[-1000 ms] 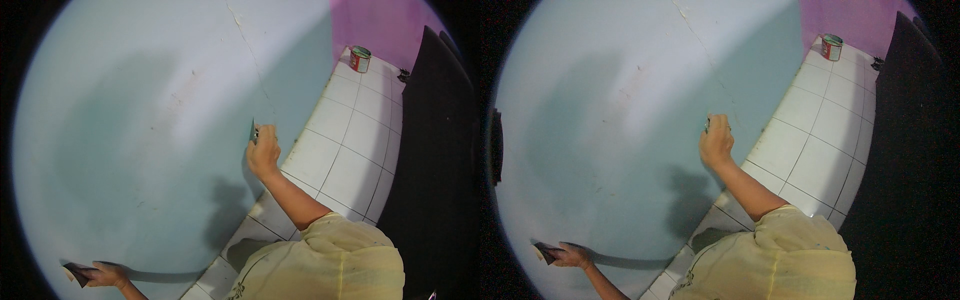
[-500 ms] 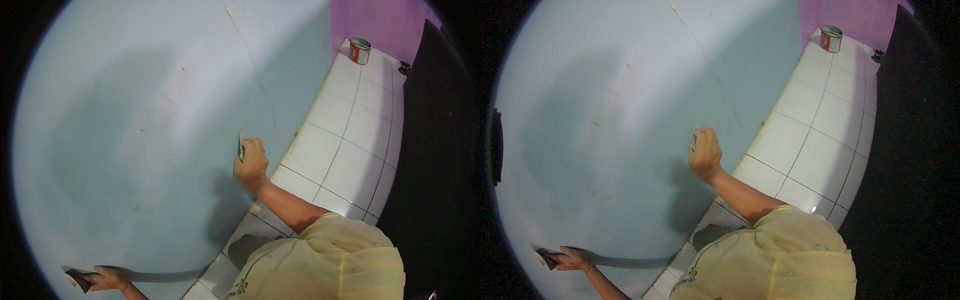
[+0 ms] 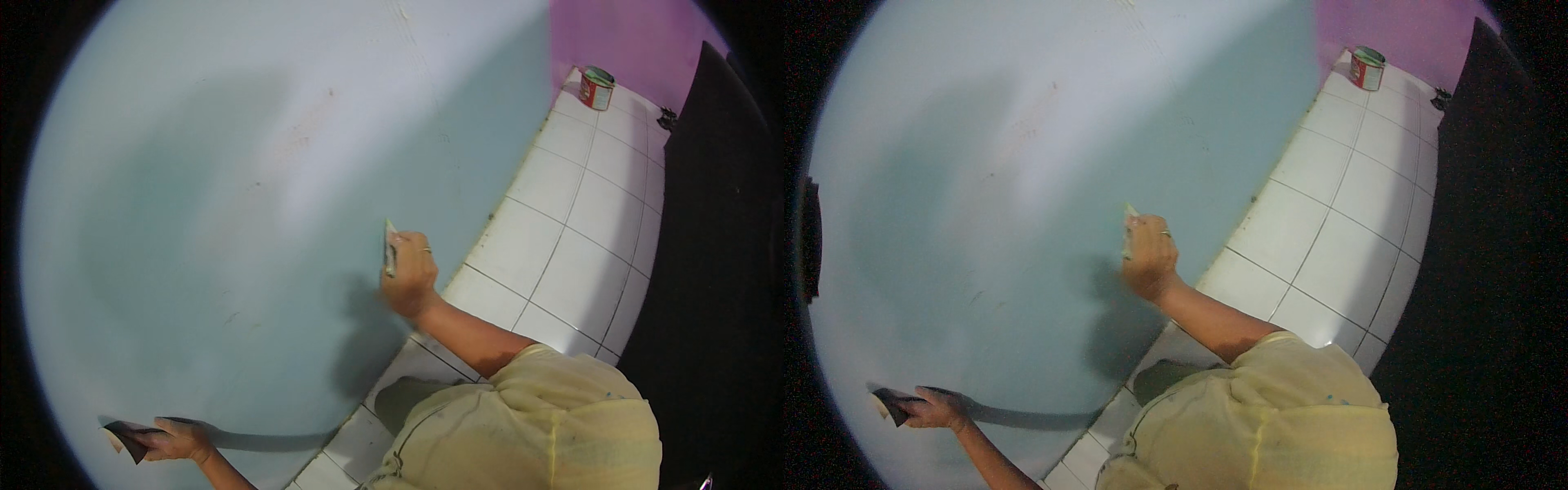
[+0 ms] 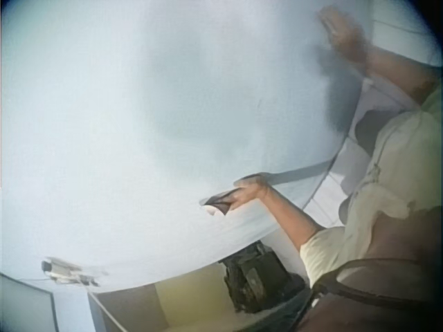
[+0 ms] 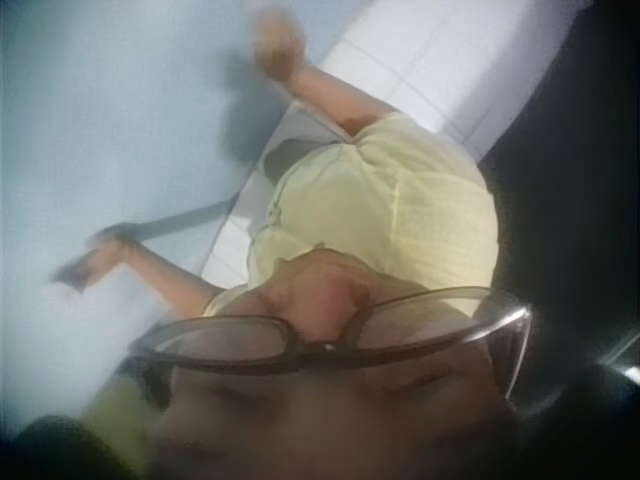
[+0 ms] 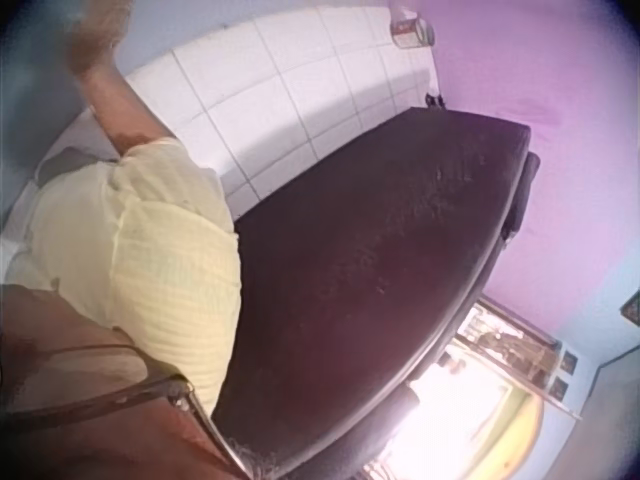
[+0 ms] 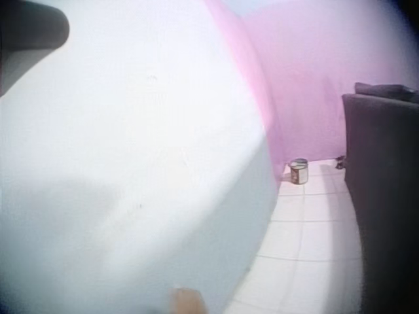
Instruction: The person applies a light-colored wall compound to a vertical wall using a small rectangular trowel, smoothing it along a crack and adjacent area. They repeatedly scrape and spread the compound, occasionally switching to a sanding block to rub the surface. The work focuses on a single vertical section of the wall.
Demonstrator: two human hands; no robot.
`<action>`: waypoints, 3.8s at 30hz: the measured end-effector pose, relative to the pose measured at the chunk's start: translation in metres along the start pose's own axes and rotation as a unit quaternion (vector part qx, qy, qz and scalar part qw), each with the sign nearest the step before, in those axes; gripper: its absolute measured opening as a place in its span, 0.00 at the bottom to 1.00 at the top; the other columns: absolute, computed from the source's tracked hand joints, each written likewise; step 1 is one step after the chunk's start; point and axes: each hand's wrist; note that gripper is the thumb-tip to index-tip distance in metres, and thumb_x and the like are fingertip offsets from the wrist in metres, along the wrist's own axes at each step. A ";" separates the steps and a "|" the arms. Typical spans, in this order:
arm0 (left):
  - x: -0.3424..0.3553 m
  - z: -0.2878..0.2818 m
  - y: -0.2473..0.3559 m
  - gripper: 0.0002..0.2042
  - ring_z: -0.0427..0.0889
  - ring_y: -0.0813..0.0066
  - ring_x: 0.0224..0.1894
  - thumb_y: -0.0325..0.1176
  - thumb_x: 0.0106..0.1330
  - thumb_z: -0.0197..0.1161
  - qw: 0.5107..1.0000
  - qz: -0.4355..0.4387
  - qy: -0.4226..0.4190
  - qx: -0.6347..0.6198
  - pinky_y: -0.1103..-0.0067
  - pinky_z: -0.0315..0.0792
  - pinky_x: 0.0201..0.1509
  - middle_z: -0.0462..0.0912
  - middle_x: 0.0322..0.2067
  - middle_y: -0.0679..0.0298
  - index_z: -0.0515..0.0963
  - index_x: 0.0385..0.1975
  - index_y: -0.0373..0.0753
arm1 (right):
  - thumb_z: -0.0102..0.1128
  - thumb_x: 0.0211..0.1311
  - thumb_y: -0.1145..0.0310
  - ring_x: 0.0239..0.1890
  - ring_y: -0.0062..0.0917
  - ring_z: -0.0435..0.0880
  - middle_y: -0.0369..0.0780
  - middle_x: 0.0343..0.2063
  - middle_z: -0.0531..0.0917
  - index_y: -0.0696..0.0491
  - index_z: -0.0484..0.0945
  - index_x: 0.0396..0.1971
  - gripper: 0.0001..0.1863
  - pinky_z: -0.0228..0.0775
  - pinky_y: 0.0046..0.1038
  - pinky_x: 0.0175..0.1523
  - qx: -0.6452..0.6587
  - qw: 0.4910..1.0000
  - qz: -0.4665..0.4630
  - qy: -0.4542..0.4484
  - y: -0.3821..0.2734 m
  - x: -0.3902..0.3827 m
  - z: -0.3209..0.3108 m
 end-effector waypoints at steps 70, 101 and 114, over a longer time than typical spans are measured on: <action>0.005 -0.010 -0.001 0.36 0.62 0.43 0.64 0.52 0.77 0.52 1.000 0.025 -0.012 -0.011 0.55 0.55 0.70 0.62 0.63 0.36 0.58 0.74 0.28 | 0.67 0.64 0.70 0.35 0.35 0.88 0.46 0.31 0.86 0.62 0.81 0.39 0.11 0.80 0.36 0.41 0.118 0.919 0.368 0.085 0.165 0.166 -0.034; -0.003 -0.006 -0.014 0.38 0.61 0.45 0.67 0.53 0.76 0.54 0.999 -0.002 -0.019 0.032 0.58 0.57 0.71 0.61 0.63 0.36 0.58 0.74 0.28 | 0.72 0.58 0.40 0.49 0.47 0.86 0.57 0.46 0.85 0.69 0.77 0.51 0.43 0.76 0.41 0.56 -0.054 0.854 0.509 0.089 0.201 0.035 0.048; -0.008 0.022 0.009 0.40 0.58 0.45 0.70 0.57 0.77 0.45 1.000 -0.004 -0.024 0.015 0.59 0.55 0.72 0.58 0.70 0.37 0.54 0.75 0.26 | 0.77 0.50 0.38 0.57 0.49 0.82 0.59 0.54 0.81 0.70 0.72 0.60 0.53 0.73 0.42 0.62 0.133 0.751 0.641 0.093 0.312 -0.011 0.000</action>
Point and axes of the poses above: each hand's wrist, its own x-axis towards the middle knuckle, its own z-axis out of the palm, y = z × x
